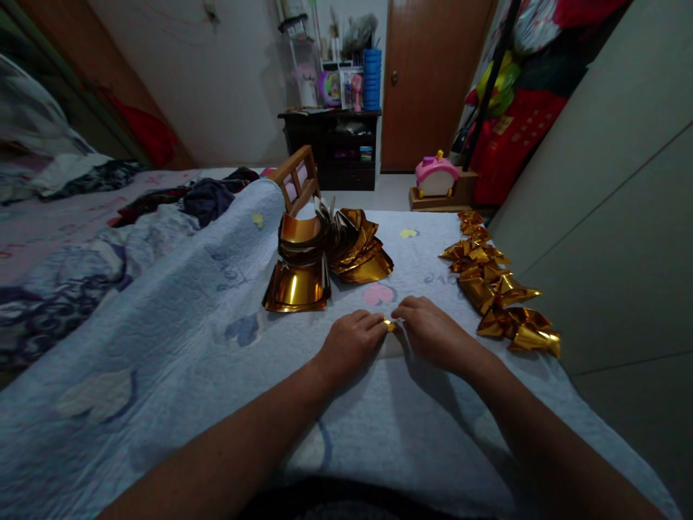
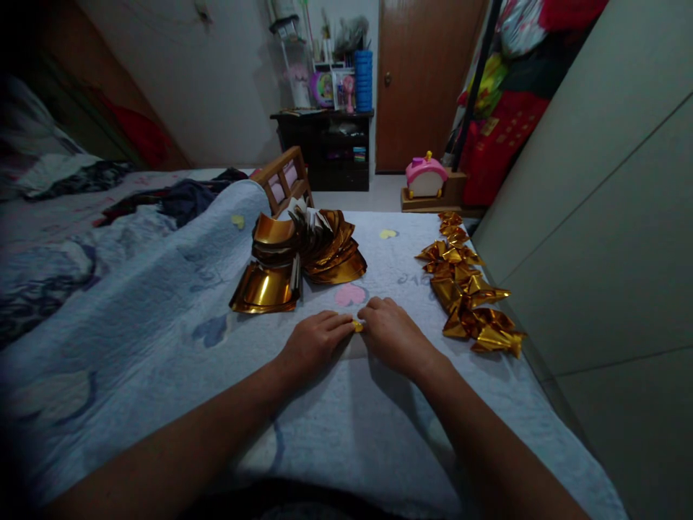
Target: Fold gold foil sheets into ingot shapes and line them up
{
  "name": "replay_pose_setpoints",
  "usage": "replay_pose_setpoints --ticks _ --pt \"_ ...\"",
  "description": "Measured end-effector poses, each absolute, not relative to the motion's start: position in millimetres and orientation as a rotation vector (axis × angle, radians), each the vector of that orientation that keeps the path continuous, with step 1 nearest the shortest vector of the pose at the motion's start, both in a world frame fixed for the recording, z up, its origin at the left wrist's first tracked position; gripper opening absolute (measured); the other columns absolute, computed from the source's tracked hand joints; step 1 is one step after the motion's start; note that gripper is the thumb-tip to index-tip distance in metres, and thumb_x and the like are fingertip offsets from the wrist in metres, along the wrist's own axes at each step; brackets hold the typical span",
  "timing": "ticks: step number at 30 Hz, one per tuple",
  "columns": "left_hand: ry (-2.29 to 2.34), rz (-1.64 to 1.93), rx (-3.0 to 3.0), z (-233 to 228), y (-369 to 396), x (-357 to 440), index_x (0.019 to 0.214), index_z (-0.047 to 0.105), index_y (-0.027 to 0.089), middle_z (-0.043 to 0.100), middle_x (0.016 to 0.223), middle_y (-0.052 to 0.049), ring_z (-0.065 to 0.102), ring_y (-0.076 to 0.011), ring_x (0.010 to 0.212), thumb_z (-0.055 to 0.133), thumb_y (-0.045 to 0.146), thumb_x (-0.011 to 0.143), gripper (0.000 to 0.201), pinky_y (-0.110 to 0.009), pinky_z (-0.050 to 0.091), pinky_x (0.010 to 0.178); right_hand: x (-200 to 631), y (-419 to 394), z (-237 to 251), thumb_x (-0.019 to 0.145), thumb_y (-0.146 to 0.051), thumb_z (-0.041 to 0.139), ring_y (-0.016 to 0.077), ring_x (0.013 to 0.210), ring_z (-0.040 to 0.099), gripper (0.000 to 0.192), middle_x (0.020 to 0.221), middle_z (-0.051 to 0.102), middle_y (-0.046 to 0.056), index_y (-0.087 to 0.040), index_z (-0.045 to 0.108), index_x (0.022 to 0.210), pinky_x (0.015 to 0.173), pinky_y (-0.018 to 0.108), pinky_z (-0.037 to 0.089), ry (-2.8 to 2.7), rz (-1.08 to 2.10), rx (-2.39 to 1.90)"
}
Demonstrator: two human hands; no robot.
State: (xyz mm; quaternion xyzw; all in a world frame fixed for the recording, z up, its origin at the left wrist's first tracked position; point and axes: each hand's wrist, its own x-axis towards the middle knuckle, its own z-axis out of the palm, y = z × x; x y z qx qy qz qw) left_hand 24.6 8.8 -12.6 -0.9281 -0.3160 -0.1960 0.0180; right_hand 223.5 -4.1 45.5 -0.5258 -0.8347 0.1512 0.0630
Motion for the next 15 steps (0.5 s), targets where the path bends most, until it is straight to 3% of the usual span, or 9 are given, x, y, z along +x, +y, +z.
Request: replay_pose_setpoints --ticks 4,8,15 --pt "-1.032 -0.522 -2.873 -9.3 7.3 25.1 0.109 0.069 0.017 0.072 0.095 -0.006 0.067 -0.0205 0.087 0.054 0.023 0.100 0.018 -0.032 0.055 0.076 213.1 -4.5 27.7 0.095 -0.011 0.050 0.0208 0.090 0.056 0.025 0.096 0.065 0.009 -0.018 0.074 0.098 0.081 0.032 0.040 -2.462 0.441 -1.503" --pt "-0.991 -0.500 -2.884 -6.2 7.1 25.8 0.105 0.068 0.014 0.072 0.095 -0.007 0.067 -0.0219 0.089 0.054 0.019 0.099 0.017 -0.033 0.056 0.076 215.2 -8.2 16.9 0.095 -0.012 0.050 0.0219 0.093 0.053 0.027 0.098 0.064 0.009 -0.019 0.073 0.107 0.081 0.033 0.038 -2.487 0.348 -1.471" --pt "-0.935 -0.372 -2.887 -2.6 2.9 30.9 0.092 0.066 0.012 0.070 0.087 -0.006 0.066 -0.0230 0.082 0.054 0.012 0.096 0.013 -0.035 0.055 0.068 211.8 -14.2 19.7 0.089 -0.015 0.055 0.0247 0.094 0.050 0.022 0.104 0.063 0.010 -0.019 0.067 0.107 0.077 0.037 0.034 -2.580 0.198 -1.498"
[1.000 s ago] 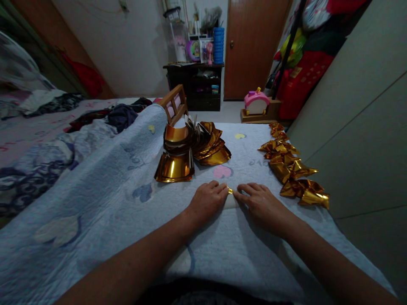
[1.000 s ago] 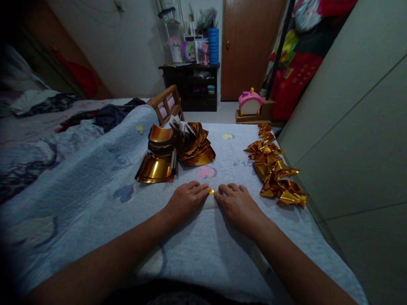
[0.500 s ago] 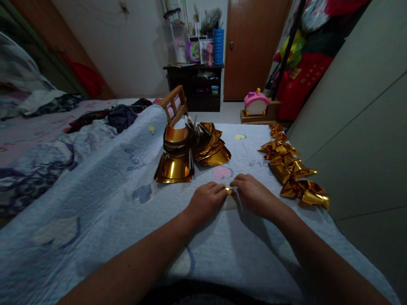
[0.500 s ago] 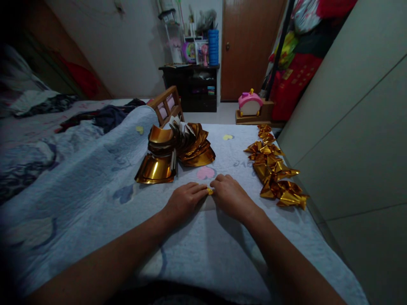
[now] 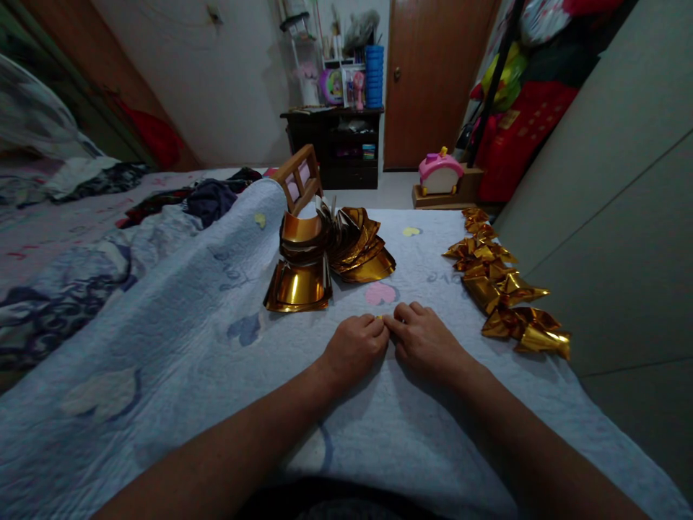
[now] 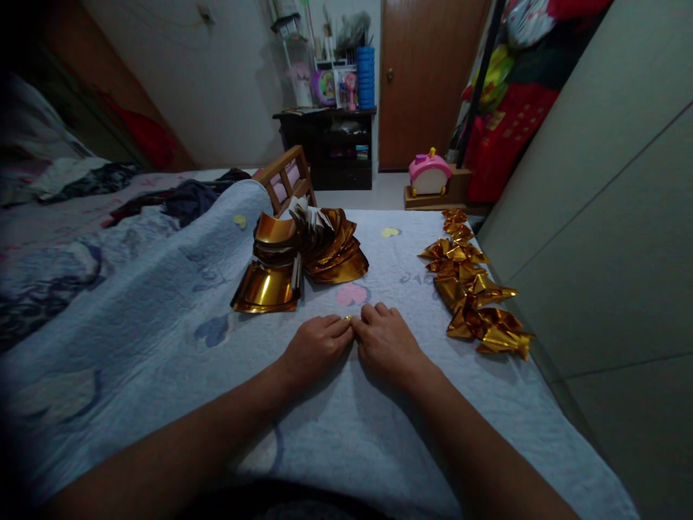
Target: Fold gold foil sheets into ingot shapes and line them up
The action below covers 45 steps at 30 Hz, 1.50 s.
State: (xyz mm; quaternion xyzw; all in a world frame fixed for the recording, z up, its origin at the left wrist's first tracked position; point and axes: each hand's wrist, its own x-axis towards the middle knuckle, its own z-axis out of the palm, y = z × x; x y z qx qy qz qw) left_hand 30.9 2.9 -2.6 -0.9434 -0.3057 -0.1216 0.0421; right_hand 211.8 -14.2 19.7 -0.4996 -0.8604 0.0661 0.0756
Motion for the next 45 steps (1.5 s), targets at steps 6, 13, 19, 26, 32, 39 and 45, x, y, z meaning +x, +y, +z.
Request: replay_pose_setpoints --ticks 6,13,19,26,32,39,45 --pt "-0.959 -0.394 -2.853 -5.0 -2.5 29.5 0.098 0.066 0.011 0.072 0.090 -0.008 0.067 -0.0229 0.083 0.053 0.010 0.095 0.014 -0.034 0.056 0.069 208.2 -17.9 17.2 0.090 -0.021 0.055 0.0258 0.094 0.050 0.023 0.102 0.062 0.010 -0.020 0.065 0.111 0.079 0.037 0.034 -2.533 0.148 -1.518" --pt "-1.179 -0.801 -2.948 -2.5 7.3 21.2 0.101 0.069 0.018 0.073 0.096 -0.006 0.067 -0.0202 0.089 0.056 0.013 0.095 0.016 -0.033 0.055 0.082 214.0 -8.6 3.5 0.102 -0.021 0.043 0.0219 0.092 0.052 0.022 0.096 0.063 0.008 -0.017 0.064 0.096 0.084 0.034 0.036 -2.317 0.318 -1.523" --pt "-1.562 -0.822 -2.777 1.0 8.7 22.0 0.107 0.063 0.015 0.064 0.104 -0.009 0.058 -0.0255 0.100 0.063 0.019 0.090 0.018 -0.042 0.051 0.091 213.7 -6.7 -2.3 0.096 -0.021 0.056 0.0228 0.093 0.051 0.009 0.097 0.062 0.008 -0.018 0.062 0.091 0.085 0.035 0.037 -2.271 0.268 -1.539" --pt "-1.730 -0.717 -2.830 0.5 9.2 24.6 0.084 0.059 0.018 0.059 0.091 -0.006 0.054 -0.0246 0.092 0.064 0.027 0.089 0.012 -0.041 0.047 0.085 212.5 -8.8 1.4 0.094 -0.021 0.057 0.0235 0.096 0.049 0.007 0.100 0.060 0.008 -0.018 0.063 0.093 0.088 0.037 0.038 -2.262 0.300 -1.541" --pt "-1.852 -0.953 -3.054 5.5 11.5 25.4 0.080 0.052 0.020 0.057 0.077 0.001 0.054 -0.0170 0.075 0.062 0.020 0.085 0.011 -0.029 0.043 0.070 212.0 -9.1 2.1 0.090 -0.017 0.058 0.0244 0.101 0.049 0.006 0.108 0.060 0.010 -0.018 0.063 0.093 0.090 0.038 0.039 -2.217 0.344 -1.542" --pt "-1.688 -1.460 -3.337 5.8 11.1 22.1 0.108 0.054 0.022 0.063 0.087 0.001 0.060 -0.0151 0.079 0.056 0.020 0.089 0.019 -0.027 0.048 0.074 212.2 -7.4 6.6 0.089 -0.018 0.052 0.0190 0.081 0.055 0.005 0.085 0.062 0.003 -0.021 0.053 0.085 0.074 0.031 0.042 -1.997 0.677 -1.424" --pt "-1.535 -1.465 -3.455 12.2 12.7 21.5 0.096 0.069 0.019 0.071 0.097 -0.005 0.064 -0.0194 0.095 0.056 0.020 0.091 0.015 -0.032 0.049 0.087 212.0 -6.9 5.7 0.086 -0.025 0.054 0.0159 0.068 0.053 0.009 0.077 0.058 -0.002 -0.022 0.050 0.093 0.064 0.028 0.041 -1.754 0.877 -1.318"
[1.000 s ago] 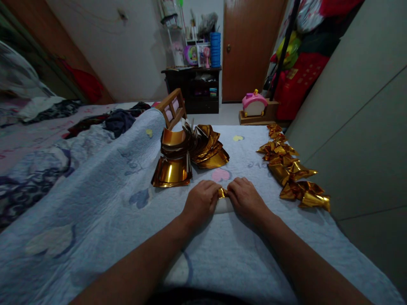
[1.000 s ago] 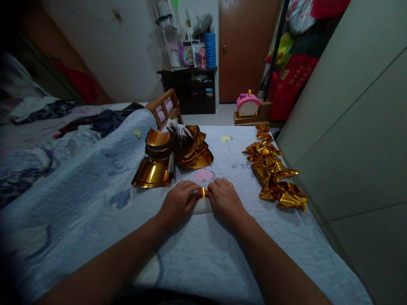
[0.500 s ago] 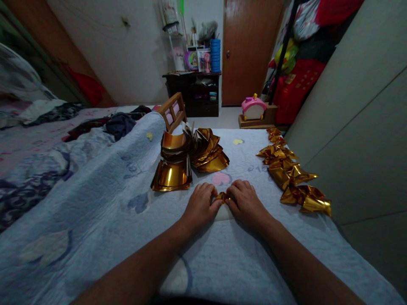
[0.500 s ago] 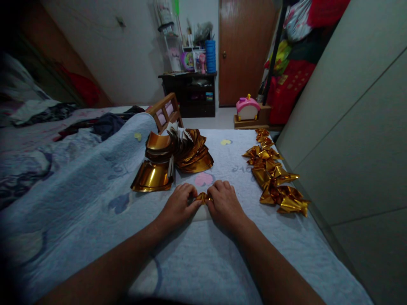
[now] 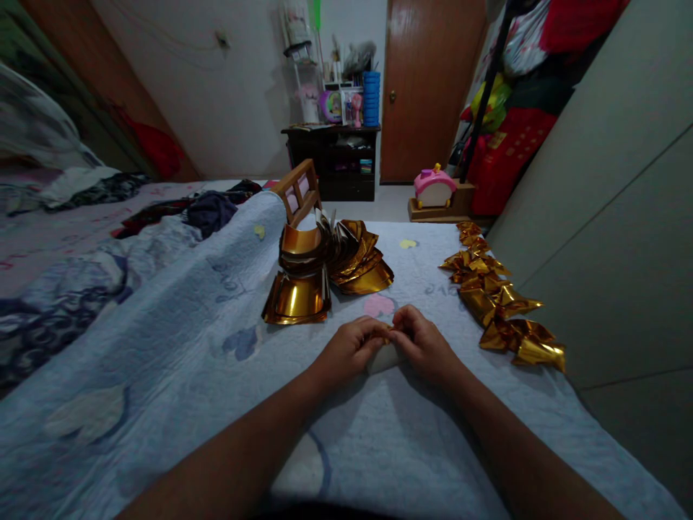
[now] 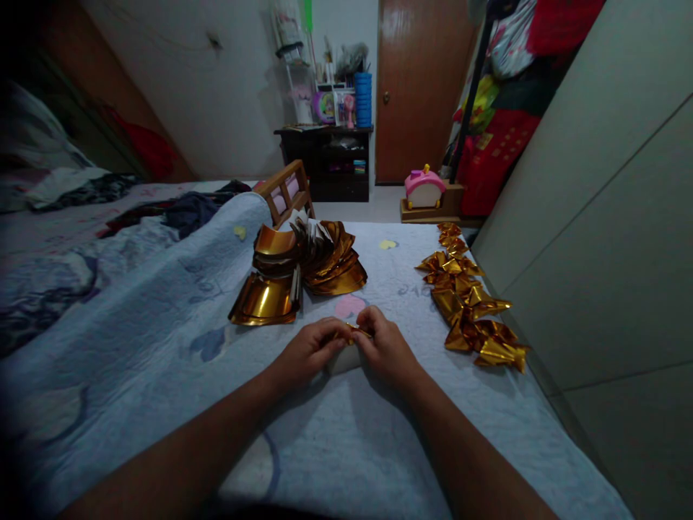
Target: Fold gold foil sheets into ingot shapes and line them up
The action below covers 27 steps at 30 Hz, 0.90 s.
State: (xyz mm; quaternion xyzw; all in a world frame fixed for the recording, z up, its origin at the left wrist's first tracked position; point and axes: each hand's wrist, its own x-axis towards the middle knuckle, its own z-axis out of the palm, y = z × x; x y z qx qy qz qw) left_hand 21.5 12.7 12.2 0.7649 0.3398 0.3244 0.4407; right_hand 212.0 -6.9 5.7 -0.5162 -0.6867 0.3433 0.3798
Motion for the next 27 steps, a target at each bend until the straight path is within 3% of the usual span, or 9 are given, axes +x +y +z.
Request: replay_pose_setpoints --ticks 5,10,15,20,23,27 --pt "0.882 0.800 1.580 9.8 16.2 22.7 0.100 0.076 0.016 0.076 0.100 -0.008 0.068 -0.0207 0.091 0.065 0.025 0.086 0.020 -0.033 0.051 0.082 215.9 -5.5 9.3 0.087 -0.030 0.051 0.0164 0.069 0.053 0.009 0.076 0.055 -0.002 -0.022 0.051 0.090 0.063 0.028 0.042 -1.672 0.976 -1.288" --pt "0.907 0.885 1.274 10.8 18.3 22.2 0.104 0.078 0.014 0.077 0.106 -0.011 0.069 -0.0225 0.092 0.073 0.027 0.080 0.028 -0.034 0.052 0.082 221.6 -3.8 7.9 0.086 -0.025 0.043 0.0174 0.071 0.054 0.017 0.082 0.057 0.001 -0.022 0.054 0.099 0.064 0.029 0.045 -1.537 1.046 -1.288" --pt "0.910 0.958 1.113 16.1 18.3 25.1 0.108 0.078 0.014 0.077 0.107 -0.012 0.069 -0.0216 0.090 0.076 0.032 0.080 0.033 -0.031 0.052 0.079 224.1 -4.0 0.5 0.073 -0.009 0.041 0.0162 0.069 0.055 0.044 0.082 0.057 -0.001 -0.025 0.047 0.114 0.064 0.028 0.048 -1.543 1.159 -1.171" --pt "0.871 0.976 1.000 16.2 17.0 29.0 0.111 0.077 0.013 0.077 0.103 -0.013 0.068 -0.0183 0.081 0.074 0.038 0.083 0.037 -0.027 0.050 0.073 222.7 -4.3 -1.7 0.078 -0.010 0.048 0.0216 0.090 0.057 0.043 0.100 0.058 0.005 -0.026 0.053 0.117 0.082 0.038 0.050 -1.739 0.739 -1.213" --pt "0.824 0.963 0.959 14.6 17.1 29.0 0.112 0.077 0.016 0.076 0.111 -0.012 0.068 -0.0187 0.088 0.076 0.033 0.081 0.036 -0.028 0.050 0.079 220.4 -5.4 -1.6 0.073 -0.007 0.055 0.0282 0.109 0.051 0.047 0.113 0.053 0.010 -0.023 0.058 0.117 0.099 0.047 0.045 -1.865 0.392 -1.297" --pt "0.854 0.960 1.026 14.6 16.8 28.1 0.109 0.078 0.016 0.077 0.109 -0.010 0.068 -0.0177 0.086 0.077 0.028 0.078 0.034 -0.028 0.050 0.077 216.5 -9.0 -1.4 0.072 -0.009 0.061 0.0336 0.122 0.044 0.050 0.131 0.046 0.013 -0.024 0.059 0.120 0.105 0.053 0.038 -1.992 0.166 -1.376"
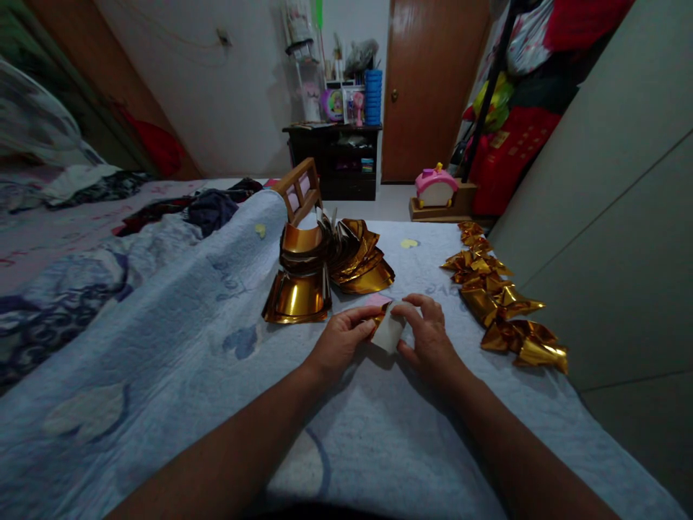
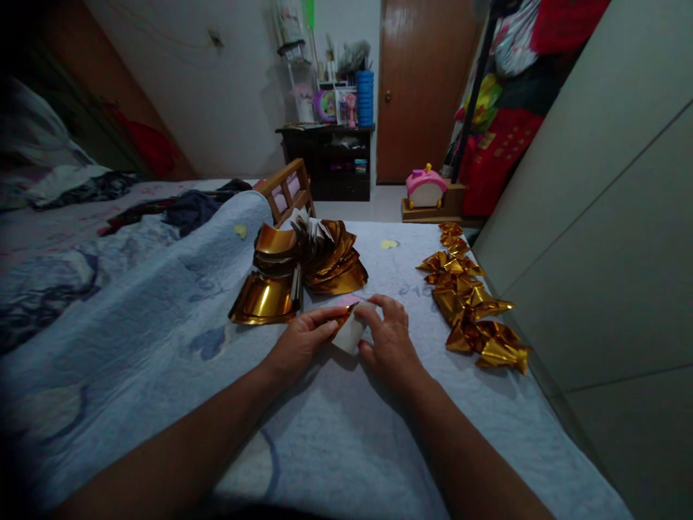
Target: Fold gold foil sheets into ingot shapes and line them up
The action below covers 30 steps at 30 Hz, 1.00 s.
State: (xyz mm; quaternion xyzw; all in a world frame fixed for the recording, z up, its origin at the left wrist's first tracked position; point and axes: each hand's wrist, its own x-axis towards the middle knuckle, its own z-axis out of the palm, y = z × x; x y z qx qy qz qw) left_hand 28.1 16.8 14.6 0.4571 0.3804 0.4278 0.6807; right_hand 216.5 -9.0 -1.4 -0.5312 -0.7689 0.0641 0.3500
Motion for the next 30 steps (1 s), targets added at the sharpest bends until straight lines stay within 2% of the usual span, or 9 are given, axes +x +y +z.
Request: replay_pose_setpoints --ticks 3,6,9,13,19,23,27,30 --pt "0.896 0.940 1.107 15.5 16.3 28.3 0.109 0.078 0.016 0.077 0.105 -0.009 0.067 -0.0173 0.083 0.074 0.025 0.078 0.033 -0.027 0.051 0.075 213.9 -12.2 0.7 0.076 -0.012 0.062 0.0367 0.130 0.037 0.040 0.139 0.042 0.014 -0.024 0.061 0.114 0.108 0.057 0.032 -2.072 0.066 -1.403" --pt "0.929 0.920 1.200 14.9 16.7 29.2 0.110 0.078 0.015 0.077 0.105 -0.010 0.068 -0.0184 0.086 0.072 0.022 0.078 0.033 -0.028 0.052 0.075 213.0 -14.7 4.1 0.080 -0.013 0.063 0.0362 0.130 0.037 0.032 0.139 0.044 0.016 -0.022 0.062 0.110 0.107 0.056 0.031 -2.162 0.085 -1.364" --pt "0.945 0.892 1.343 11.7 18.1 29.7 0.110 0.077 0.015 0.077 0.109 -0.010 0.070 -0.0209 0.094 0.068 0.017 0.079 0.032 -0.031 0.053 0.083 213.7 -15.8 6.8 0.079 -0.009 0.062 0.0308 0.120 0.045 0.024 0.127 0.053 0.013 -0.021 0.062 0.100 0.100 0.047 0.037 -2.246 0.230 -1.288" --pt "1.009 0.816 1.633 6.4 19.6 28.1 0.114 0.075 0.016 0.077 0.111 -0.009 0.070 -0.0223 0.100 0.061 0.012 0.082 0.035 -0.034 0.052 0.092 215.4 -15.3 6.8 0.074 -0.002 0.058 0.0262 0.105 0.049 0.026 0.109 0.061 0.009 -0.020 0.063 0.091 0.089 0.039 0.038 -2.342 0.400 -1.273" --pt "1.163 0.724 2.149 2.8 21.1 23.8 0.110 0.076 0.020 0.076 0.107 -0.007 0.064 -0.0246 0.104 0.064 0.010 0.083 0.031 -0.040 0.047 0.098 216.5 -12.4 5.7 0.083 -0.006 0.059 0.0237 0.098 0.050 0.017 0.106 0.065 0.007 -0.020 0.066 0.090 0.084 0.038 0.035 -2.400 0.474 -1.297" --pt "1.206 0.705 2.275 -0.3 23.3 21.6 0.107 0.076 0.018 0.070 0.106 -0.008 0.059 -0.0256 0.106 0.066 0.013 0.085 0.026 -0.042 0.046 0.099 216.6 -11.0 5.5 0.090 -0.017 0.065 0.0228 0.094 0.052 0.005 0.101 0.067 0.007 -0.020 0.069 0.088 0.083 0.037 0.034 -2.393 0.473 -1.290" --pt "1.247 0.692 2.301 0.5 24.8 19.4 0.107 0.075 0.018 0.063 0.111 -0.010 0.054 -0.0273 0.110 0.070 0.019 0.084 0.024 -0.043 0.045 0.100 215.8 -8.7 1.4 0.095 -0.024 0.063 0.0226 0.095 0.054 0.011 0.103 0.069 0.006 -0.024 0.074 0.100 0.084 0.037 0.034 -2.339 0.501 -1.272" --pt "1.188 0.616 2.297 3.3 25.7 18.5 0.104 0.074 0.017 0.065 0.103 -0.008 0.057 -0.0252 0.105 0.068 0.018 0.086 0.020 -0.039 0.046 0.096 213.7 -6.2 -2.9 0.097 -0.023 0.060 0.0214 0.093 0.056 0.014 0.100 0.070 0.005 -0.024 0.074 0.100 0.083 0.036 0.034 -2.298 0.526 -1.311"
